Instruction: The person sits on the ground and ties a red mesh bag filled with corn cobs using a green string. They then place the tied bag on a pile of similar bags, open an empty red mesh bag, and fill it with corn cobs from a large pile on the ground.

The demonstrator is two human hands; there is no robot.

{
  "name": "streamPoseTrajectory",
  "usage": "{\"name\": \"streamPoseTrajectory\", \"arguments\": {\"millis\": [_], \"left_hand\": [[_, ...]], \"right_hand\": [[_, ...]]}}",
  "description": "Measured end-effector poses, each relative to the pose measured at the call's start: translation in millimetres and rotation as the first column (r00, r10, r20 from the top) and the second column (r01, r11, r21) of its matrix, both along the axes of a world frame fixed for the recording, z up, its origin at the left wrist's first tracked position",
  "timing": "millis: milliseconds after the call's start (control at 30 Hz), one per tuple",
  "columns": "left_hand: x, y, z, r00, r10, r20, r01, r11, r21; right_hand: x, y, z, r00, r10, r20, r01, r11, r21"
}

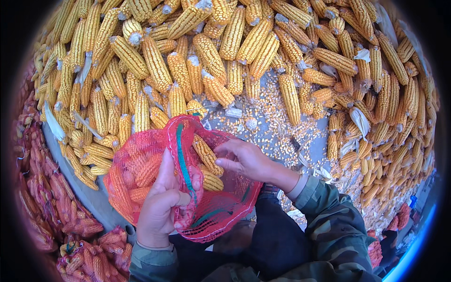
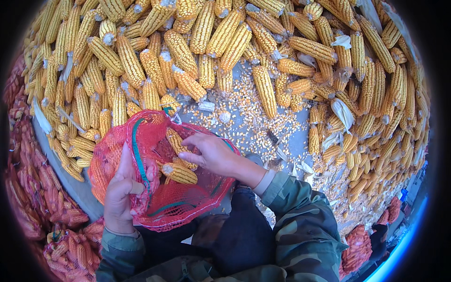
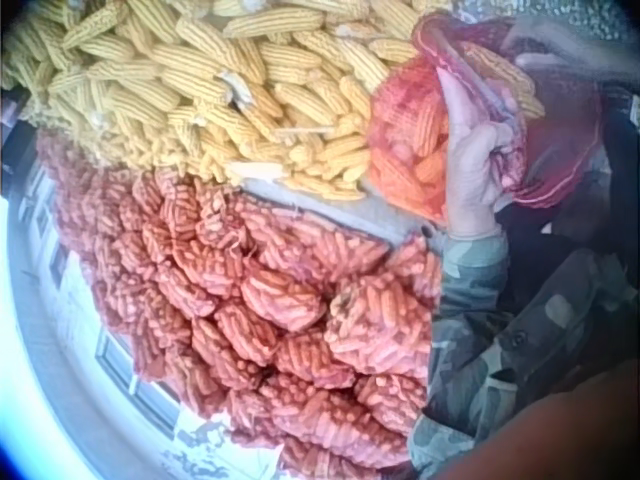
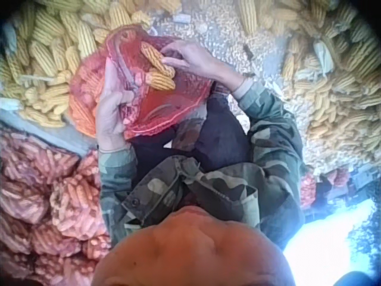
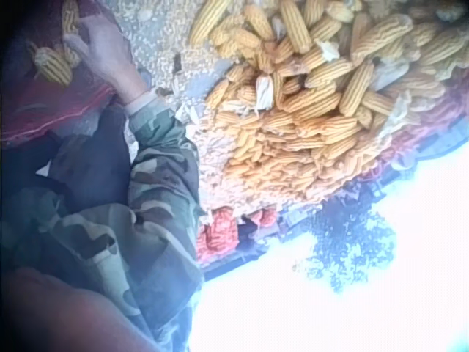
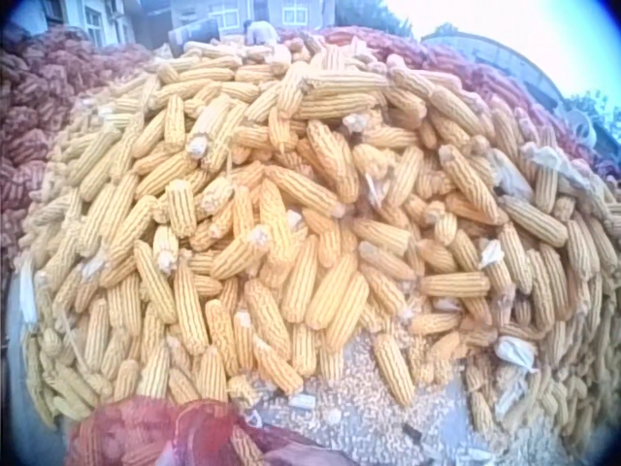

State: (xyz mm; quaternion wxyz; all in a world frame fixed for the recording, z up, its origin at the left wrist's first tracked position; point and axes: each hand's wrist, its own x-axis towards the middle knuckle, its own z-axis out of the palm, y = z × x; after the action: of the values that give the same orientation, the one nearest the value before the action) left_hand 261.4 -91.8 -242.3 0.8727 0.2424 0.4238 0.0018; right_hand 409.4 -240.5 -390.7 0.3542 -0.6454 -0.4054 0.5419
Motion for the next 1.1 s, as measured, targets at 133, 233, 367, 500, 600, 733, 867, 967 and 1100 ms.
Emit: {"name": "streamPoseTrajectory", "arguments": {"millis": [133, 233, 367, 500, 600, 733, 867, 967, 1100], "left_hand": [[-1.7, -3.1, 0.8, 0.999, -0.043, 0.031, 0.044, 0.998, -0.042], [-2.3, -5.7, -4.3, 0.983, -0.135, -0.124, 0.122, 0.987, -0.107], [-1.1, -11.6, -10.6, 0.988, -0.098, -0.123, 0.081, 0.988, -0.132], [3.5, -16.8, -12.4, 0.979, -0.12, -0.164, 0.125, 0.992, 0.019], [4.4, -20.3, -13.8, 0.959, -0.106, -0.263, 0.132, 0.988, 0.085], [-0.1, -22.3, -16.7, 0.95, -0.018, -0.311, 0.036, 0.998, 0.053], [-3.1, -24.5, -19.2, 0.942, 0.011, -0.336, 0.005, 0.999, 0.048], [-3.5, -27.9, -18.2, 0.951, 0.077, -0.299, -0.047, 0.993, 0.106], [-5.7, -32.7, -9.5, 0.966, 0.153, -0.21, -0.108, 0.972, 0.208]], "right_hand": [[99.0, 53.8, -44.3, 0.263, -0.722, 0.64, 0.573, 0.65, 0.499], [150.7, 90.8, -68.5, 0.381, -0.695, 0.61, 0.841, 0.534, 0.083], [172.3, 109.4, -61.4, 0.528, -0.692, 0.492, 0.833, 0.535, -0.141], [171.5, 111.6, -50.0, 0.551, -0.658, 0.513, 0.825, 0.522, -0.216], [169.5, 88.5, -52.3, 0.622, -0.542, 0.564, 0.742, 0.639, -0.203], [140.8, 17.3, -39.2, 0.646, -0.747, -0.159, 0.73, 0.665, -0.157], [65.0, -60.0, 7.8, 0.603, -0.485, -0.633, 0.528, 0.838, -0.14], [19.6, -67.1, 12.3, 0.765, -0.171, -0.62, 0.184, 0.982, -0.043], [25.9, -23.2, -15.8, 0.929, -0.255, -0.269, 0.226, 0.965, -0.133]]}}
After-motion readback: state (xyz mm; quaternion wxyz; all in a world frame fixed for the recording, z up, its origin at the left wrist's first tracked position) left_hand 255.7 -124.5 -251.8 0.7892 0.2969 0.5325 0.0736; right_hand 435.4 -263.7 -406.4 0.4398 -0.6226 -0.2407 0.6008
